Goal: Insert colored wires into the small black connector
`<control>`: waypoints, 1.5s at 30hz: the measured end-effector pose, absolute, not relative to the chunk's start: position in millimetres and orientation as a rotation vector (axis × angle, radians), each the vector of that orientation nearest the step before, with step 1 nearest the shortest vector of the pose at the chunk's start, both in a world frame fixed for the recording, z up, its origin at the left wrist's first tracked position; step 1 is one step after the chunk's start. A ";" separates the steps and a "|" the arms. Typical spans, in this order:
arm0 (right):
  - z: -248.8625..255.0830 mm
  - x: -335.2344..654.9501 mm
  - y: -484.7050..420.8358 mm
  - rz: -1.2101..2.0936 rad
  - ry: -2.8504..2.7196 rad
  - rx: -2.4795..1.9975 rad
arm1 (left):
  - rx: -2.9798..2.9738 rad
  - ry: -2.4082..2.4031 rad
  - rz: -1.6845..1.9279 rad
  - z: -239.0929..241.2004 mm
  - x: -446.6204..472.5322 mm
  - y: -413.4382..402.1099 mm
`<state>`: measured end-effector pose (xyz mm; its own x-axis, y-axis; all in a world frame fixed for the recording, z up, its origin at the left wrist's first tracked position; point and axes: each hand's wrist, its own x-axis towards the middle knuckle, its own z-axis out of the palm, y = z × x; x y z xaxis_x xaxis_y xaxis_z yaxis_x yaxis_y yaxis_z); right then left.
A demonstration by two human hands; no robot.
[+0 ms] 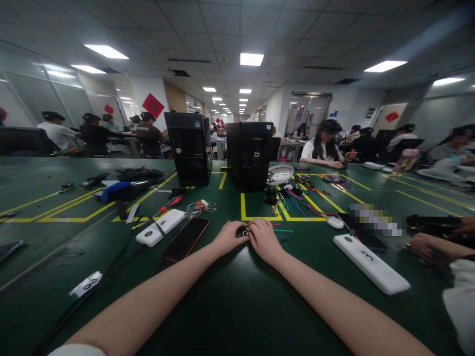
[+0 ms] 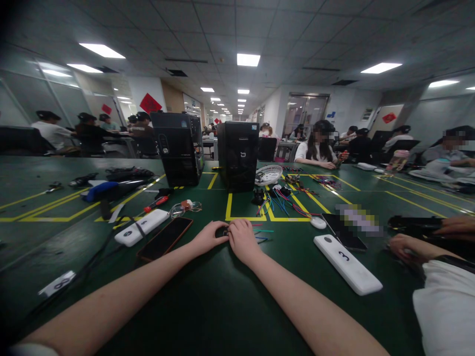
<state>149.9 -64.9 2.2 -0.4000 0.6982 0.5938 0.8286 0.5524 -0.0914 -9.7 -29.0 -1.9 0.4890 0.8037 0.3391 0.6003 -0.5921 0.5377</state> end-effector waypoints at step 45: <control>5.7 159.0 -69.2 -0.100 -2.355 -1.094 | 2.388 1.357 0.819 -5.0 -13.5 -22.9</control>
